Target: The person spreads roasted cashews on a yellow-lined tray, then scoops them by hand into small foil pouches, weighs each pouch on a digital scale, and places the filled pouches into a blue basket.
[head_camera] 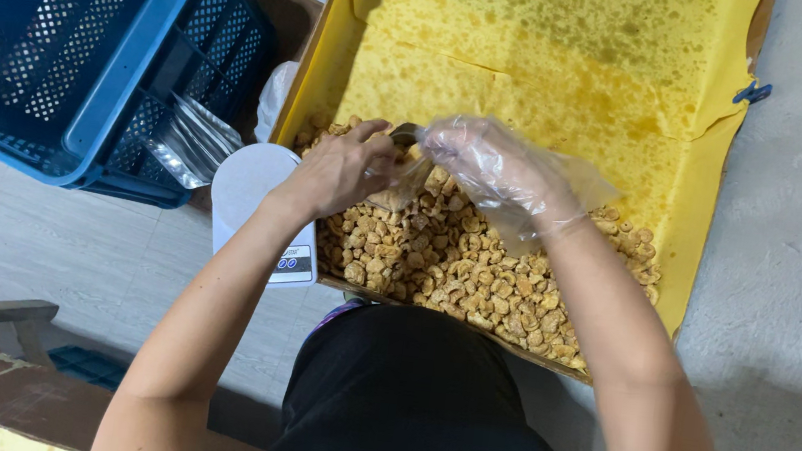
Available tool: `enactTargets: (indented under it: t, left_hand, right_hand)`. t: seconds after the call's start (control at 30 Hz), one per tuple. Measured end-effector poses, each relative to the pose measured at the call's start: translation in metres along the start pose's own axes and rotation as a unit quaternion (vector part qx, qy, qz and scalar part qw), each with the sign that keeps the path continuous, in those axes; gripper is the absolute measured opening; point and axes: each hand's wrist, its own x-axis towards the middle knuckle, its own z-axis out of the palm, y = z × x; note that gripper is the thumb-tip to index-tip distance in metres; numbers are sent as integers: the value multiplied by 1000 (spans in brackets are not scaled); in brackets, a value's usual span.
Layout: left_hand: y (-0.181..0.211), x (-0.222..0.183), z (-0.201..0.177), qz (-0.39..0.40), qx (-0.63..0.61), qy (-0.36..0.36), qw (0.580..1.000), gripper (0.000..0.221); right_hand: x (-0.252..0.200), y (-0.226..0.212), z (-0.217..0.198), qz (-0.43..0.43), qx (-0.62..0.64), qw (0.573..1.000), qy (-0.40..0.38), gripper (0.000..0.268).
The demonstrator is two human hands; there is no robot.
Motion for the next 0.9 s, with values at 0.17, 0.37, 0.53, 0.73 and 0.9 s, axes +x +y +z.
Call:
enactTargets:
  t: [0.17,0.37,0.53,0.73,0.9]
  left_hand:
    - [5,12,-10,33,-39,-7,999,14]
    - [22,15,-55,-37,-144,-112,983,15]
    - [47,12,-73,8,-274,-161,948,22]
    - [50,15,-73,69,-273,-228,932,44]
    - [55,19,-70,50,-192,-289,936,42]
  right_hand:
    - [2,10,8,158,118,980,-23,43]
    - [-20,-8,-7,148,248,956,44,64]
    - [-35,-6,-5,63,422,904,14,60]
    - [-46,-3,12,-15,473,881,-18,58]
    - [-44,-26,10,-105,484,868,-28,86]
